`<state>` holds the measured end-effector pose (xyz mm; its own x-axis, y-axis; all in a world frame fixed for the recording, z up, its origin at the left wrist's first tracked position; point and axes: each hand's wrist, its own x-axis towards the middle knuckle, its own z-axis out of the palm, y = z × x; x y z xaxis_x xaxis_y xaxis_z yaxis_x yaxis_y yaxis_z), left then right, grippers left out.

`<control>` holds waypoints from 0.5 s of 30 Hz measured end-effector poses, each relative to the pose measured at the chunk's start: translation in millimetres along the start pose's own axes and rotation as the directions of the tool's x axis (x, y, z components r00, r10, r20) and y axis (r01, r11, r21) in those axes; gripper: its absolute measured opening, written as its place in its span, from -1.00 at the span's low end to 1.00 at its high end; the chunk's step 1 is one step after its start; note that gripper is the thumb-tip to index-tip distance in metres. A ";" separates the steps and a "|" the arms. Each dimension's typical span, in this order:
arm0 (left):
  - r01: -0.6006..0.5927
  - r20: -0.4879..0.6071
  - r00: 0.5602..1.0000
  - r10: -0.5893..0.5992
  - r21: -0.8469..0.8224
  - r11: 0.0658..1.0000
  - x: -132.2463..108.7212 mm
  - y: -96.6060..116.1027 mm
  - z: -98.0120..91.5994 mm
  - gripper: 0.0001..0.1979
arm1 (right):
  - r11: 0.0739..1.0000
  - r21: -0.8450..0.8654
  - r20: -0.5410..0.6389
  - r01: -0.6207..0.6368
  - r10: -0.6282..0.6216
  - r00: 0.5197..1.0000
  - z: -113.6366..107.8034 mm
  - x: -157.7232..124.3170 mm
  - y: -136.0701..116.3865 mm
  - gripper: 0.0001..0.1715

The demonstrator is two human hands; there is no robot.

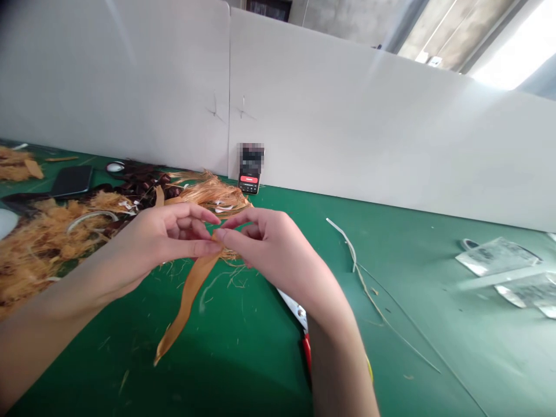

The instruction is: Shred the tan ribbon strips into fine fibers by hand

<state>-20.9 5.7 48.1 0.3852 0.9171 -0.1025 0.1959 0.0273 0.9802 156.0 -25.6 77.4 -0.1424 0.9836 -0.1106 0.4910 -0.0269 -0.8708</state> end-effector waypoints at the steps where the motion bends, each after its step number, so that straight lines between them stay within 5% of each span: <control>1: 0.004 0.004 1.000 -0.004 0.003 1.000 0.2 0.7 0.5 -0.60 | 1.000 0.004 0.011 0.018 -0.018 1.000 0.0 0.1 -0.2 -0.80; 7: 0.020 0.011 1.000 -0.020 0.014 1.000 -0.8 2.6 0.8 -0.63 | 0.996 -0.020 -0.012 0.086 -0.086 0.996 -3.0 -1.7 -1.8 -0.82; 12: 0.009 0.020 1.000 -0.009 -0.007 1.000 -2.0 2.1 0.8 -0.63 | 0.994 -0.023 -0.153 0.111 -0.114 0.982 -9.0 -5.1 -1.6 -0.83; 15: 0.010 0.020 1.000 -0.010 -0.010 1.000 -2.7 3.3 2.7 -0.64 | 0.996 -0.032 -0.116 0.083 -0.086 0.990 -9.1 -6.2 -2.1 -0.84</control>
<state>-18.9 2.3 51.2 0.4014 0.9085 -0.1159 0.1910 0.0407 0.9807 163.7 -30.0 84.2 -0.0832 0.9963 0.0209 0.5052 0.0603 -0.8609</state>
